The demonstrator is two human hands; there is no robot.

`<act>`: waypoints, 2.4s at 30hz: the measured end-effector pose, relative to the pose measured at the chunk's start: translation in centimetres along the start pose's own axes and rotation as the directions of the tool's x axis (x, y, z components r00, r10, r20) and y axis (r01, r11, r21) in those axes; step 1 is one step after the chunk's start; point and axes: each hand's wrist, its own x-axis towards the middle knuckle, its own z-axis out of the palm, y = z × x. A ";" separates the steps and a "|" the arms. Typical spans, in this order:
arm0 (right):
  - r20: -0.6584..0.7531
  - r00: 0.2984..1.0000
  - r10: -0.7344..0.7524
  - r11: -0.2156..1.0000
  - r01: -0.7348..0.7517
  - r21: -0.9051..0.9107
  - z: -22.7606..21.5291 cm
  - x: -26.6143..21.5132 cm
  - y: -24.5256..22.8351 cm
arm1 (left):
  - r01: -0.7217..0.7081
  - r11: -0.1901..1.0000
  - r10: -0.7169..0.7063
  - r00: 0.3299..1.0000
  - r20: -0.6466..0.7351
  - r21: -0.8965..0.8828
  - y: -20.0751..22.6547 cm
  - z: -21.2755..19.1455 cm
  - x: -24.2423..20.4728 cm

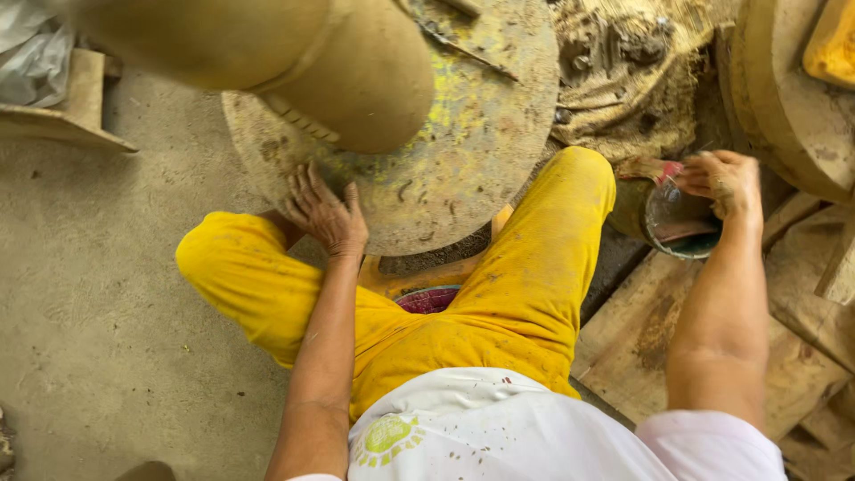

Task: The person shapes a tall clay cylinder on a spinning pottery wheel by hand, using their fingers and a sponge to smooth and refine the walls while adding water from a small container.

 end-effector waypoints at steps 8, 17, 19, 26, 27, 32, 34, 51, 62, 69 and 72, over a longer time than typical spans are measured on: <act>0.245 0.341 -0.908 0.213 0.877 -0.431 19.4 -11.0 -21.4 | -0.030 0.956 0.033 0.999 0.006 -0.290 0.3 -0.4 1.9; 0.299 0.280 -0.912 0.274 0.960 -0.062 39.0 -23.1 -26.6 | -0.104 0.969 0.133 0.984 0.117 -0.223 1.1 -1.5 2.5; 0.275 0.267 -0.924 0.260 0.964 -0.061 39.6 -23.2 -26.1 | -0.124 0.970 0.154 0.979 0.132 -0.210 1.3 -1.5 2.6; 0.219 0.220 -0.951 0.175 0.962 -0.208 41.1 -24.0 -25.1 | -0.146 0.968 0.177 0.974 0.145 -0.203 1.2 -1.7 2.4; 0.207 0.196 -0.959 0.151 0.965 -0.217 41.3 -24.3 -25.2 | -0.151 0.968 0.182 0.973 0.141 -0.202 1.2 -1.7 2.4; 0.207 0.153 -0.966 0.086 0.950 -0.301 41.3 -25.9 -25.1 | -0.138 0.974 0.168 0.971 0.168 -0.180 1.7 -1.8 2.3; 0.215 0.120 -0.969 0.042 0.942 -0.334 41.4 -26.3 -25.4 | -0.134 0.975 0.164 0.972 0.168 -0.177 1.8 -1.8 2.3; 0.248 0.324 -0.913 0.241 0.919 -0.313 40.7 -22.2 -26.6 | -0.089 0.985 0.114 0.978 0.175 -0.147 2.6 -1.4 1.6; 0.216 0.181 -0.959 0.088 0.920 -0.381 42.1 -24.1 -25.5 | -0.082 0.983 0.112 0.977 0.184 -0.163 3.1 -1.9 1.8; 0.157 0.101 -0.982 0.042 0.939 -0.342 42.8 -26.0 -23.8 | -0.149 0.988 0.155 0.971 0.184 -0.045 2.8 -1.5 1.9; 0.082 0.214 -0.973 0.194 0.960 -0.199 42.8 -24.7 -23.9 | -0.110 0.985 0.130 0.981 0.147 -0.136 2.6 -1.3 1.9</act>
